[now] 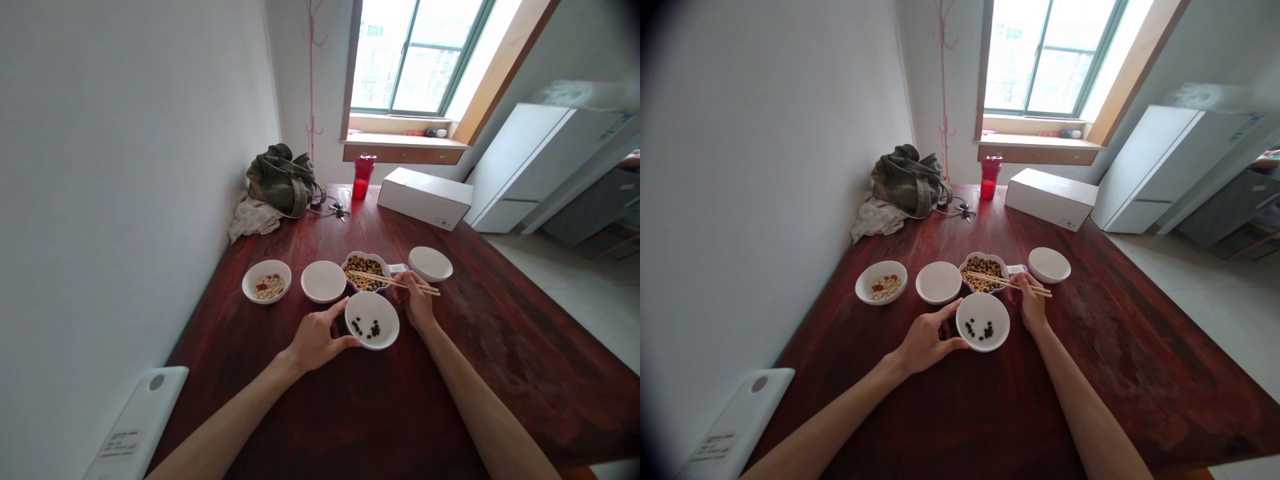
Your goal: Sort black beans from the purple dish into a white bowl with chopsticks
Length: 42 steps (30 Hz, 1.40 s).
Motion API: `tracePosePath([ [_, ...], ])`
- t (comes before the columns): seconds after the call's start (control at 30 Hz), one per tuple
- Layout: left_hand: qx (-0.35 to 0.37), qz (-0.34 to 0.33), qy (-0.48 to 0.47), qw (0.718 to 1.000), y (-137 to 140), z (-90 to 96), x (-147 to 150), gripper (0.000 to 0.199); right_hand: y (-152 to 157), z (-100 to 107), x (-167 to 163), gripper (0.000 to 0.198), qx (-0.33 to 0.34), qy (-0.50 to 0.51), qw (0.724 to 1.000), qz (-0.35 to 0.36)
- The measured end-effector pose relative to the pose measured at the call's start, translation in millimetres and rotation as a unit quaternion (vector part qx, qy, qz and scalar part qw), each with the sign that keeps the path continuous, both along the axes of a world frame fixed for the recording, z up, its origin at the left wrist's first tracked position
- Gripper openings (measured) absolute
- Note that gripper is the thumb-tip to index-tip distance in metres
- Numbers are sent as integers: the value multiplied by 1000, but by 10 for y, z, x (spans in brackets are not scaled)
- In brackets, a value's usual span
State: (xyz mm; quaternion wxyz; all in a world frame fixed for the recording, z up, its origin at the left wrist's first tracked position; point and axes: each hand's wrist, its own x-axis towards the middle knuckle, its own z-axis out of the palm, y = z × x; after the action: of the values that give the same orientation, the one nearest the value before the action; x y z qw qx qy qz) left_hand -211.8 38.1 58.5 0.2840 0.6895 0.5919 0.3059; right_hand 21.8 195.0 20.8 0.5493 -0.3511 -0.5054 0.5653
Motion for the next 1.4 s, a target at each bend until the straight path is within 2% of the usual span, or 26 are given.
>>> tracePosePath([
  [0.1,2,-1,2,1000,0,-6,2,92,43,22,39,33,-10,56,998,-5],
  [0.3,7,-2,10,1000,1,-18,3,93,72,101,173,33,-58,157,985,42],
  [0.4,11,-3,12,1000,2,-24,1,93,66,122,222,35,-49,172,982,54],
  [0.57,9,0,9,1000,3,-33,2,92,80,120,216,39,-13,125,992,35],
  [0.7,9,0,11,1000,4,-42,-1,93,58,83,122,39,0,89,996,-23],
  [0.97,11,-1,18,1000,4,-62,-9,93,-103,67,-23,41,83,-80,992,-60],
  [1.17,12,-5,19,1000,9,-60,-8,93,-63,6,-4,46,99,-142,982,-80],
  [1.4,10,-9,10,1000,5,-47,-8,90,-29,-56,-12,48,93,-169,979,-60],
])
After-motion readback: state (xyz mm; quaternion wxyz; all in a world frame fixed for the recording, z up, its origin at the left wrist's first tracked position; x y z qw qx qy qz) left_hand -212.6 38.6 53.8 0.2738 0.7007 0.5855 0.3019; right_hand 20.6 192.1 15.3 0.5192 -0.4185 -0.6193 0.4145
